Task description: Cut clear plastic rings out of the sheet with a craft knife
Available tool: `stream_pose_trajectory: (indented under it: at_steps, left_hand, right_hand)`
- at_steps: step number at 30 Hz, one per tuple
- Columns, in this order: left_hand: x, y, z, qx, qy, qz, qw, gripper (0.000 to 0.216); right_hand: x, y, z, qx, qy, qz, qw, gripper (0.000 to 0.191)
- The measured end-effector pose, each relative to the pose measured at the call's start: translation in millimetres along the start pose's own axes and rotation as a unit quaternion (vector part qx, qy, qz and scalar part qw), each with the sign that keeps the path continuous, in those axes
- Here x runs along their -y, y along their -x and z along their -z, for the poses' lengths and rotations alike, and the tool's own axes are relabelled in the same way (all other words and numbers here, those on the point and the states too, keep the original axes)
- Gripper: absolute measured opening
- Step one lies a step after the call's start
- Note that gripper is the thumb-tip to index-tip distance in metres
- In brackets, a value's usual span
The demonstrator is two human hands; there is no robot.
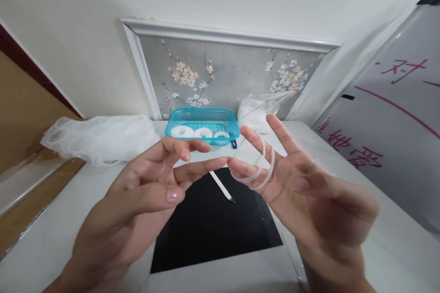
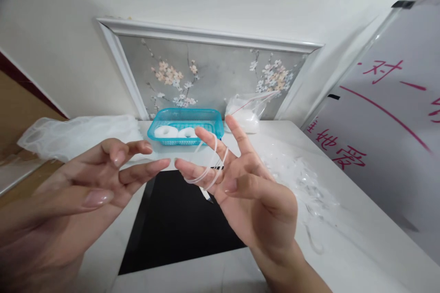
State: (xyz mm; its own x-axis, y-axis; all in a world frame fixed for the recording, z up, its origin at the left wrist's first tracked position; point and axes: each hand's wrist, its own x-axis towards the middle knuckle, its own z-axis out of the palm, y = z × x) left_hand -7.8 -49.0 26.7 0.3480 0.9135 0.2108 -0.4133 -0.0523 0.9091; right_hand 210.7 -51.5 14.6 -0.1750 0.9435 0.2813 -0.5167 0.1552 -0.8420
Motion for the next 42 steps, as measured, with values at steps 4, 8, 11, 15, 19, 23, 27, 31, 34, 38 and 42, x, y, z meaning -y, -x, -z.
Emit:
stream_pose_trajectory:
  at_steps: [4,8,11,15,19,23,27,31,34,38,42]
  left_hand:
    - [-1.4,-2.6,-2.9,-0.018,-0.008,-0.012,1.0,0.025]
    - [-1.8,-4.5,-6.9,-0.028,0.002,-0.003,1.0,0.02]
    - [0.8,-6.6,-7.5,-0.043,0.001,-0.007,0.999,0.016]
    - [7.2,-11.5,-7.0,-0.058,-0.006,-0.015,0.998,0.019]
    - [10.0,-15.5,-7.0,-0.043,0.007,-0.003,0.999,0.023]
    - [8.7,-17.4,-7.1,-0.048,0.032,-0.018,0.998,0.017]
    - [6.9,-20.8,-6.0,-0.013,0.095,0.037,0.995,0.033]
    - [5.1,-24.5,-3.5,0.009,0.145,0.1,0.984,0.047]
    - [4.3,-25.5,-2.2,0.013,0.164,0.101,0.981,0.047]
    - [4.4,-25.6,-2.1,0.02,0.18,0.096,0.979,0.044]
    - [5.6,-25.3,-2.5,0.034,0.202,0.102,0.974,0.042]
  right_hand:
    - [-2.2,0.3,2.6,-0.006,-0.01,0.005,1.0,0.054]
    - [-2.4,2.6,4.0,-0.003,-0.013,0.006,1.0,0.067]
    - [-1.6,4.0,3.8,-0.007,-0.001,0.009,1.0,0.071]
    - [-2.2,2.6,3.2,-0.002,0.009,0.007,1.0,0.069]
    - [-4.0,0.4,1.9,0.003,0.015,0.016,1.0,0.059]
    - [-3.1,2.2,-2.3,-0.021,0.031,0.013,0.999,0.07]
    - [-2.4,4.9,-6.9,-0.031,0.04,0.009,0.999,0.082]
    - [-4.0,5.5,-7.9,-0.03,0.037,0.018,0.999,0.083]
    - [-3.7,5.8,-7.8,-0.035,0.034,0.021,0.999,0.081]
    - [-2.1,6.1,-7.4,-0.025,0.039,0.029,0.999,0.08]
    - [-4.1,5.6,-6.3,-0.005,0.039,0.043,0.998,0.084]
